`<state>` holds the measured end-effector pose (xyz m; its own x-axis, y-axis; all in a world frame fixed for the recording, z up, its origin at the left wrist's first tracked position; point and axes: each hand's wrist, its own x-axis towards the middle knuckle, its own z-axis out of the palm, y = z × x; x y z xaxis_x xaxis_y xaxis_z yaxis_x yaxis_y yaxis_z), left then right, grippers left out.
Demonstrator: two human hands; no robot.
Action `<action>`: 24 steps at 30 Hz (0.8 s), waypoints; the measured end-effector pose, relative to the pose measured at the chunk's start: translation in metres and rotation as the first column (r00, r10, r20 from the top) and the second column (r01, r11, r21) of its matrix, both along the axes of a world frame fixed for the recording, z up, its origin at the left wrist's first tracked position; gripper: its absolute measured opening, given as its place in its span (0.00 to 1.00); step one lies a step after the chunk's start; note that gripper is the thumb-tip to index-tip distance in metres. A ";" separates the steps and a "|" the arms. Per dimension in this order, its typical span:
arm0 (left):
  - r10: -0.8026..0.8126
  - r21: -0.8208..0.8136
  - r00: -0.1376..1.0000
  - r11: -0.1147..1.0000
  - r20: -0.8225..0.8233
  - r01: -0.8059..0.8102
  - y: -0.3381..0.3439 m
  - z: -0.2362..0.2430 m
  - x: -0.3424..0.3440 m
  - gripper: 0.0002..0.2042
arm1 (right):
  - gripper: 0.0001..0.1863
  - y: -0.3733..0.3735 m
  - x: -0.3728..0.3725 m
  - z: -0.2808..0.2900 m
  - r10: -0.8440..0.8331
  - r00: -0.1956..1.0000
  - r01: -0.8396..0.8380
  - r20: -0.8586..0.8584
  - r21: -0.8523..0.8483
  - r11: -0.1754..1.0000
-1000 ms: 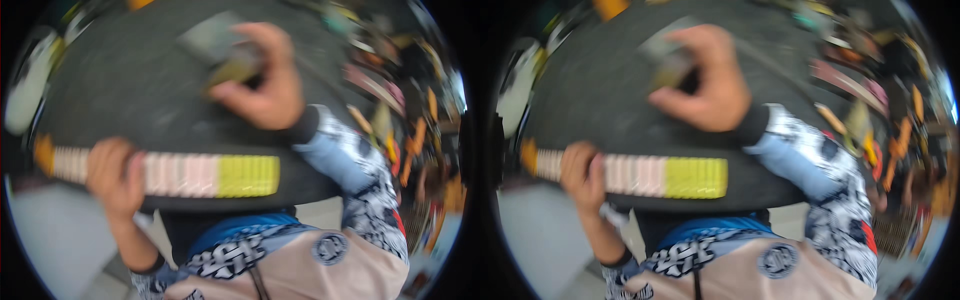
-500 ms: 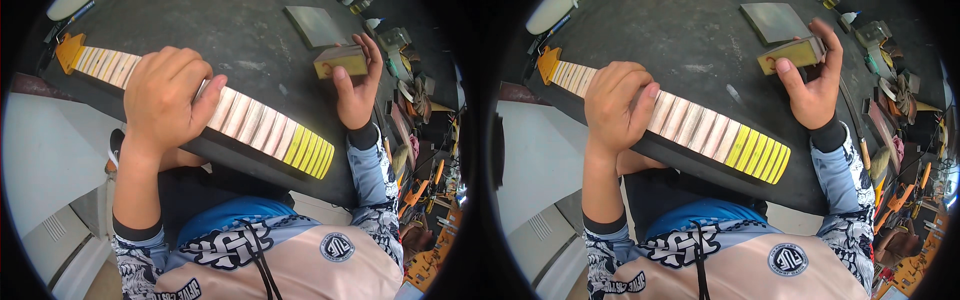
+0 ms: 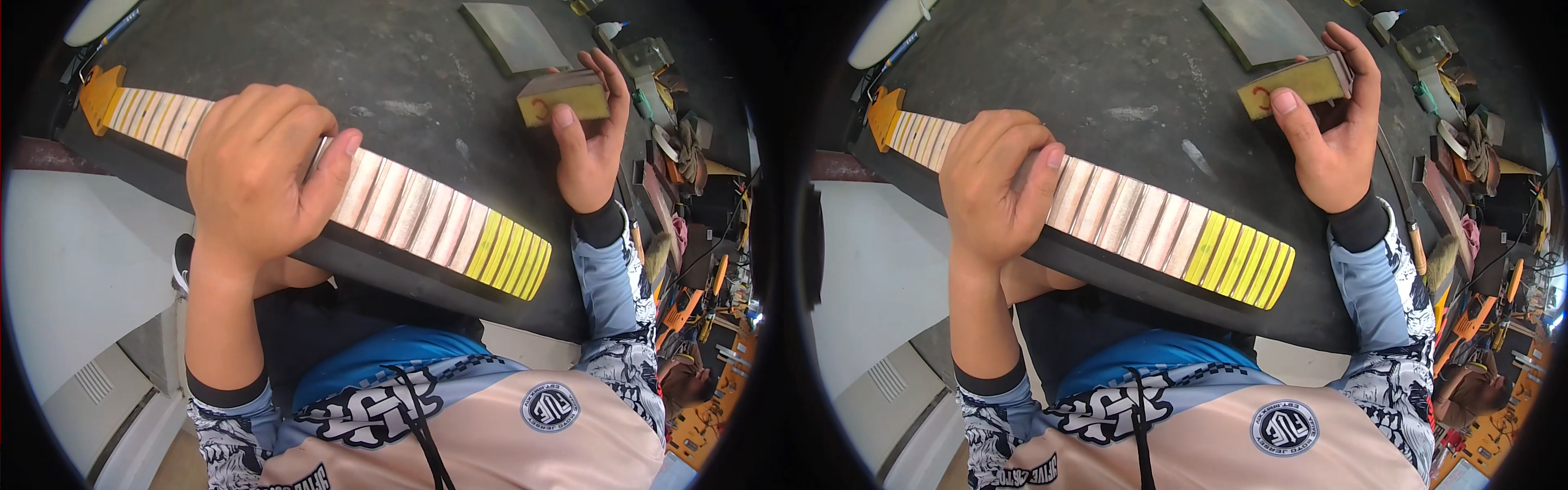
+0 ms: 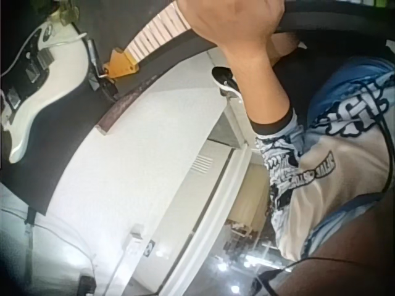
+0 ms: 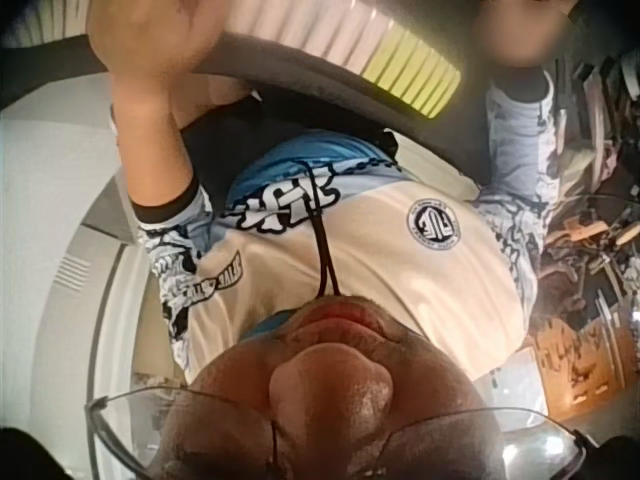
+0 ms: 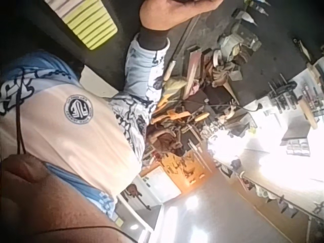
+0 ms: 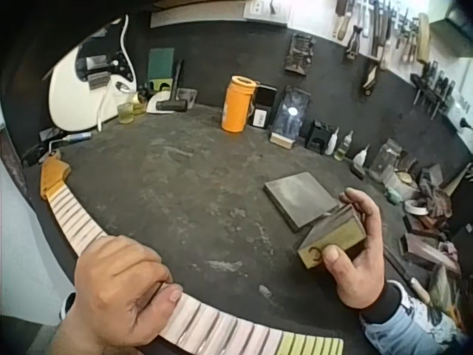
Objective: The recorder is using a sanding block to level and smooth the frets on a guitar neck.
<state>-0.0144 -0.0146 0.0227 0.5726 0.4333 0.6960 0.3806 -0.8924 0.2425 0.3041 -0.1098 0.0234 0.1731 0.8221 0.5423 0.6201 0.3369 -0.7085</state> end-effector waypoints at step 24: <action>-0.043 -0.053 0.999 0.998 0.013 0.044 -0.002 -0.006 0.002 0.04 | 0.37 -0.001 -0.014 0.001 0.028 0.992 -0.027 -0.119 0.011 1.000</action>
<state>-0.0129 -0.0171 0.0164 0.5838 0.4448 0.6792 0.3384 -0.8937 0.2945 0.2900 -0.1104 0.0241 0.2144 0.8222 0.5273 0.5218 0.3599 -0.7734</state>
